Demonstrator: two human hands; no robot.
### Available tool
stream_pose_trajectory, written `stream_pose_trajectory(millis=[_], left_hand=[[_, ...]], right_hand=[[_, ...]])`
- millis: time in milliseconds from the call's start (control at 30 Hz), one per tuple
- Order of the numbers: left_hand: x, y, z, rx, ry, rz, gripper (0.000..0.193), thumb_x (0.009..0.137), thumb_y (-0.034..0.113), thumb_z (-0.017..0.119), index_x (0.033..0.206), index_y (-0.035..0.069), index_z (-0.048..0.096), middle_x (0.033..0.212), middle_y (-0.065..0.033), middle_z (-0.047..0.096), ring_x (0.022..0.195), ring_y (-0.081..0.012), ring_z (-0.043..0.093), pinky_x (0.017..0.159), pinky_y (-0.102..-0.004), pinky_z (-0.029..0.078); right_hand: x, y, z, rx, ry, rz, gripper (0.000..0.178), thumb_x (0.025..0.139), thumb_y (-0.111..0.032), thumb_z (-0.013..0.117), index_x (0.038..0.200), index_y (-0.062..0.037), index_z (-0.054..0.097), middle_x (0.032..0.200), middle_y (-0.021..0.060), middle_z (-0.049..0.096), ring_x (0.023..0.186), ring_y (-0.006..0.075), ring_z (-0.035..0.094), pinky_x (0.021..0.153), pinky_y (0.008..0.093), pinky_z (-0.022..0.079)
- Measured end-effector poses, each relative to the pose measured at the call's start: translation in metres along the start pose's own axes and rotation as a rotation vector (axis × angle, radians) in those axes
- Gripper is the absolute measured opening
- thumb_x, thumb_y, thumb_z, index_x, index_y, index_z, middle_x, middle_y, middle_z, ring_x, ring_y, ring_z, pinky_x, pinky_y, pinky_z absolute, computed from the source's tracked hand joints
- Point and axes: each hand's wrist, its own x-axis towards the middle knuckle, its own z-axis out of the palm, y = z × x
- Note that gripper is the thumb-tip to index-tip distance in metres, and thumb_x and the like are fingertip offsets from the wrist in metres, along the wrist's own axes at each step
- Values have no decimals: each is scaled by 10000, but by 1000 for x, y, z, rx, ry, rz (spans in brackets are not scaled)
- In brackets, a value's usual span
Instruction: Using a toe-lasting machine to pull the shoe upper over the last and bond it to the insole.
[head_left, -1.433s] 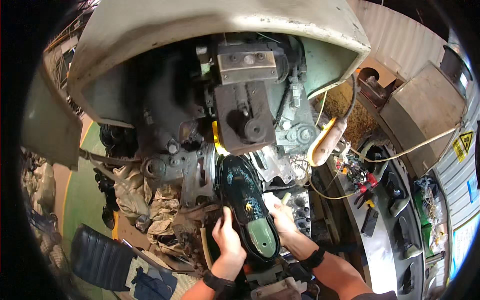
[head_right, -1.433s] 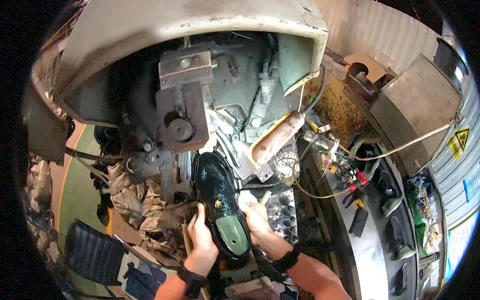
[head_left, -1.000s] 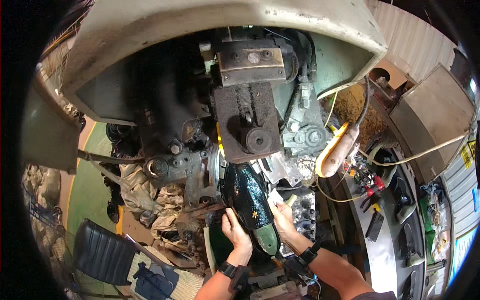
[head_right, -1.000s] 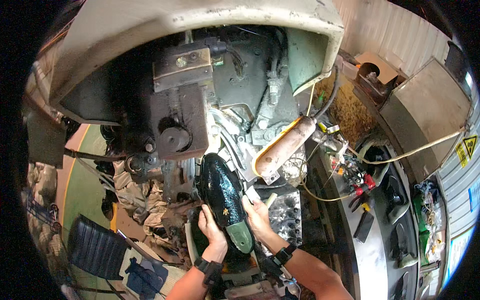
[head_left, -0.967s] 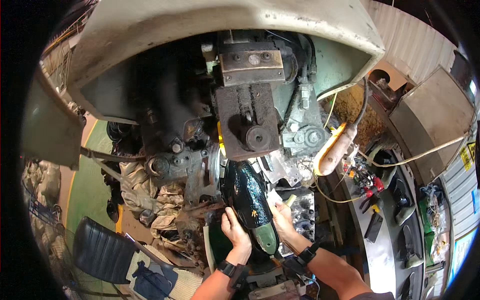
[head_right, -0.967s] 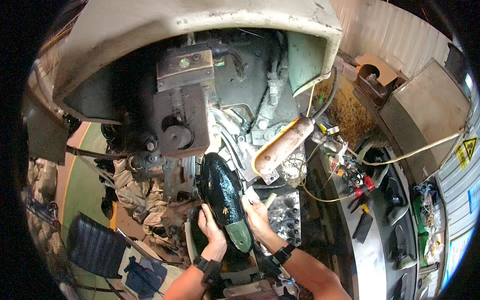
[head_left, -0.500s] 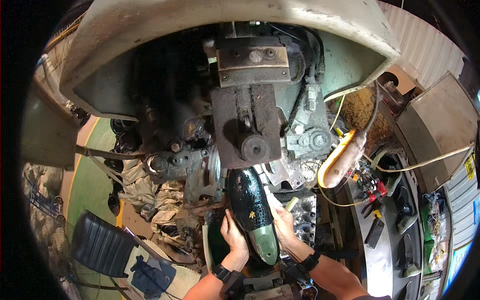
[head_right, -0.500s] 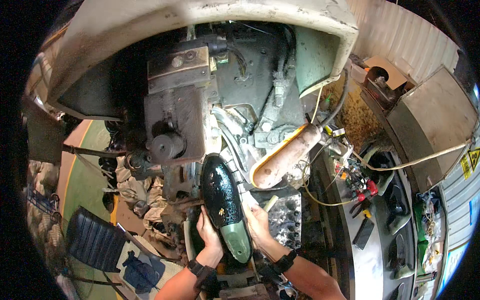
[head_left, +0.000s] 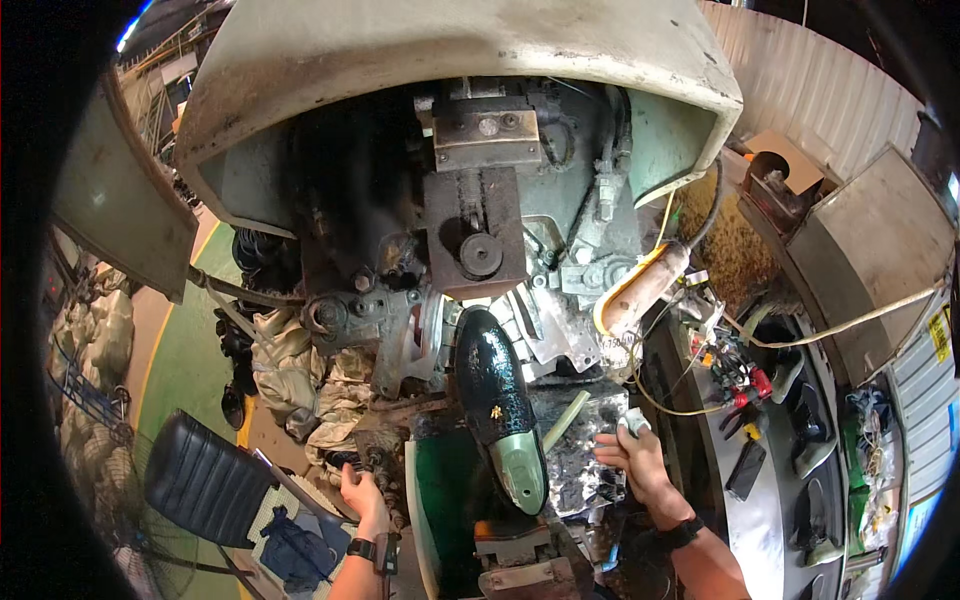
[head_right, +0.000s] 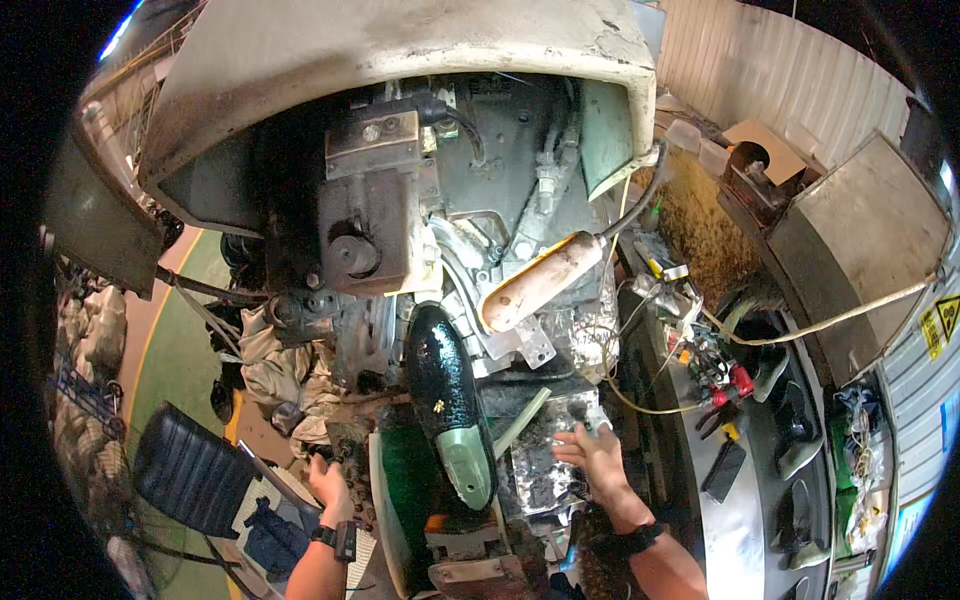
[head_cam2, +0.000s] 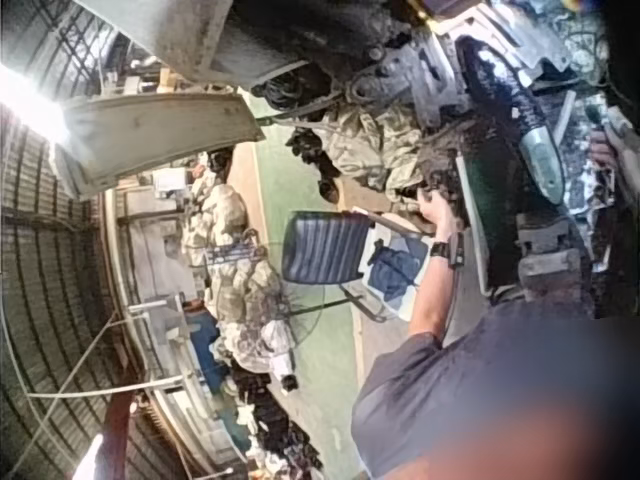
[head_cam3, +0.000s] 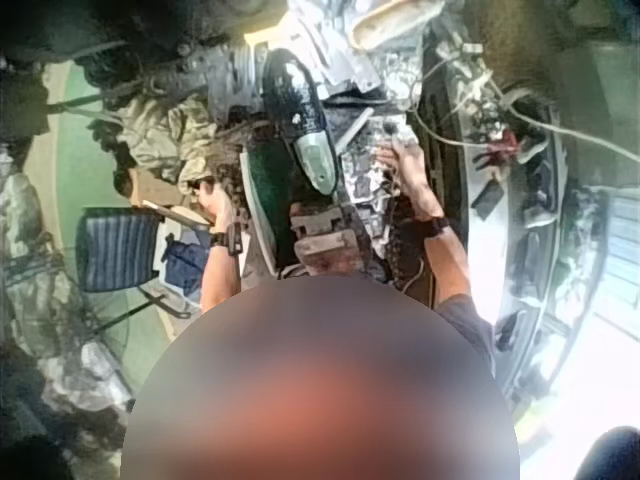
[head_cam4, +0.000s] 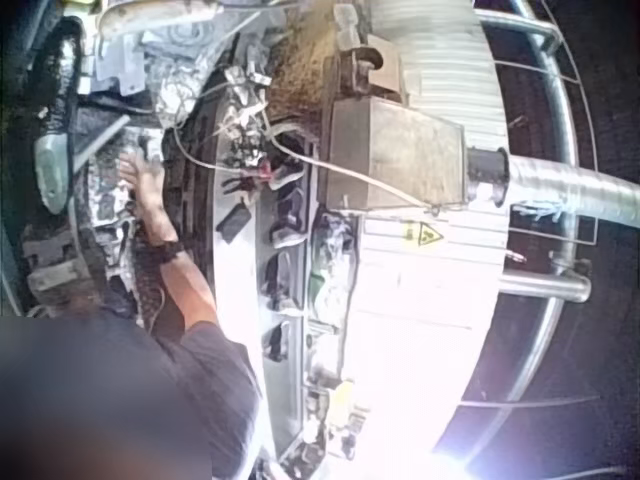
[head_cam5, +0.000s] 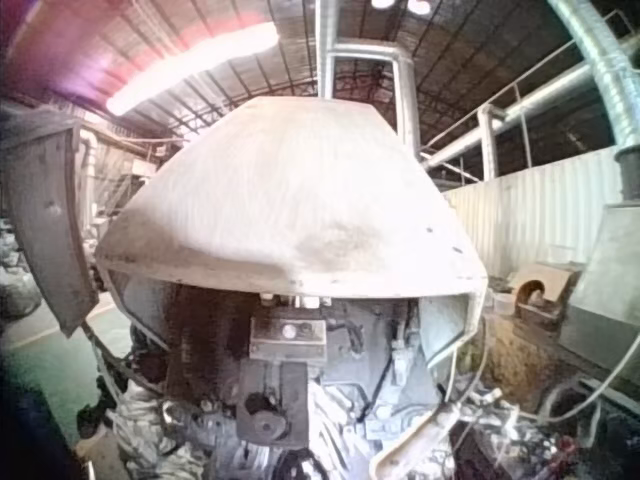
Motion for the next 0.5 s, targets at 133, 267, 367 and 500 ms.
stream_pose_trajectory(millis=[133,267,367,500], left_hand=[[16,-42,-23,125,-505,265,451,874,-33,573,1323,-30,621,1123,-117,714,980,-194,669,904,-321,511],[10,-59,-33,184,-207,-151,426,848,-12,596,1269,-21,661,934,-84,744,927,-187,717,801,-291,540],[7,-79,-32,222,-642,165,489,834,-9,602,1322,-24,637,839,-47,703,753,-134,652,664,-283,523],[21,-112,-65,38,-490,-63,532,815,8,617,1341,-63,595,892,-80,720,751,-191,647,705,-358,524]], right_hand=[[4,18,-32,74,-82,-5,762,1053,-208,552,1475,182,51,1126,277,678,921,288,728,810,374,622],[-2,38,-86,-38,103,-32,674,1014,-222,622,1431,165,260,1127,261,683,928,295,726,819,398,613],[14,88,-111,22,102,5,675,1008,-190,619,1443,161,240,1124,263,676,951,310,720,816,417,614],[33,170,-162,-122,307,173,439,972,-113,639,1303,69,415,960,155,704,739,237,715,653,374,611]])
